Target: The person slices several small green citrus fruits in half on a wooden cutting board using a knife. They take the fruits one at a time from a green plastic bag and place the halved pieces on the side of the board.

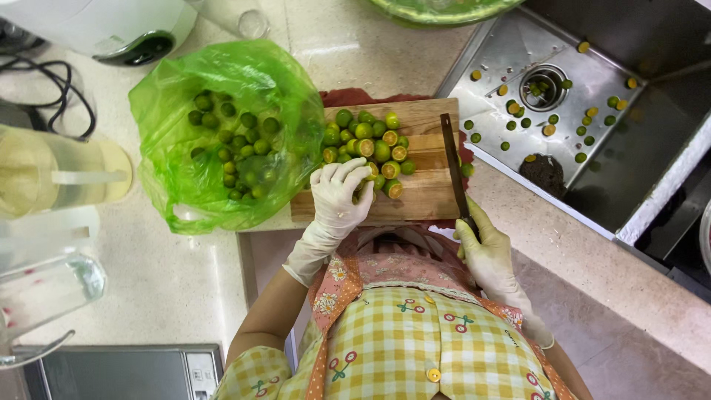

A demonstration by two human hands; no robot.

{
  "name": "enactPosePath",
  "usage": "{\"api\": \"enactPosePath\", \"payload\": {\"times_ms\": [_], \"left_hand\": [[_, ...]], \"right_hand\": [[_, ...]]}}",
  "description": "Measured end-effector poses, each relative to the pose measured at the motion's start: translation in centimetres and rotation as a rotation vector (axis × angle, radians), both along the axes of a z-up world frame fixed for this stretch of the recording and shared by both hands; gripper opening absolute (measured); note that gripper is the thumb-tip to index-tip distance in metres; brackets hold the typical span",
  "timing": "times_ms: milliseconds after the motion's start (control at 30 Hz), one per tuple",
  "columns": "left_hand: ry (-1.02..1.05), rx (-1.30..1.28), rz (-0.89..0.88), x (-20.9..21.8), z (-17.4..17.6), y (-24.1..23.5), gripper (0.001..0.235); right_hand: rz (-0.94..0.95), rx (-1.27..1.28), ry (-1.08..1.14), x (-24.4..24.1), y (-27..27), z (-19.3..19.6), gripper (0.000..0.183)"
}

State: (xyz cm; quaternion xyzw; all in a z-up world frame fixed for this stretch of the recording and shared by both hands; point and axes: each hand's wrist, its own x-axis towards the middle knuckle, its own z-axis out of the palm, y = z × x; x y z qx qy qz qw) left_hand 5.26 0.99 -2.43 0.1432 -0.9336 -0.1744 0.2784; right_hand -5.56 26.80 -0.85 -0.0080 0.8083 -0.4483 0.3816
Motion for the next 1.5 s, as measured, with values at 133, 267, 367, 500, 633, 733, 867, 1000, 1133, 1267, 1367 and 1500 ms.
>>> {"api": "enactPosePath", "payload": {"times_ms": [133, 267, 367, 500, 633, 733, 867, 1000, 1133, 1267, 1367, 1500], "left_hand": [[-0.015, -0.015, 0.026, 1.3, -0.6, -0.4, 0.038], [0.135, -0.117, 0.132, 3.4, -1.4, -2.5, 0.037], [0.104, -0.099, 0.493, 5.2, -3.1, -11.2, 0.033], [-0.506, 0.097, 0.477, 8.9, -2.6, -16.4, 0.034], [-0.439, 0.207, 0.388, 8.9, -4.0, -15.0, 0.047], [-0.516, 0.163, 0.455, 9.4, -5.9, -14.8, 0.032], [-0.671, 0.003, 0.447, 10.1, -5.6, -15.5, 0.04], [-0.675, -0.001, 0.421, 9.5, -4.1, -15.4, 0.037], [-0.241, 0.413, 0.458, 9.2, -0.4, -14.4, 0.038], [0.176, 1.133, 0.3, 7.8, 4.8, -11.4, 0.046], [0.221, 1.423, 0.051, 4.4, 6.7, -7.5, 0.046], [-0.002, 0.952, -0.069, -1.2, 4.9, -1.7, 0.039]], "right_hand": [[0.065, -0.029, 0.038, 0.7, -1.0, -0.6, 0.054], [0.055, 0.02, 0.014, 1.0, -1.3, -1.0, 0.054], [0.066, 0.004, 0.046, 1.0, -1.2, -1.6, 0.055], [0.05, -0.01, 0.039, 1.3, -0.8, -2.4, 0.055], [0.054, -0.035, 0.045, 1.4, -1.1, -3.0, 0.056], [0.074, -0.039, 0.058, 1.7, -1.1, -3.2, 0.056], [0.077, 0.024, 0.027, 1.8, -1.7, -2.6, 0.058], [0.124, 0.018, 0.056, 1.8, -1.8, -2.4, 0.058], [0.132, 0.034, 0.094, 1.6, -1.6, -2.4, 0.057], [0.089, 0.031, 0.071, 1.6, -1.3, -1.8, 0.058], [0.081, 0.015, 0.078, 1.4, -1.7, -0.8, 0.055], [0.125, 0.062, 0.136, 1.2, -1.4, 0.1, 0.055]]}}
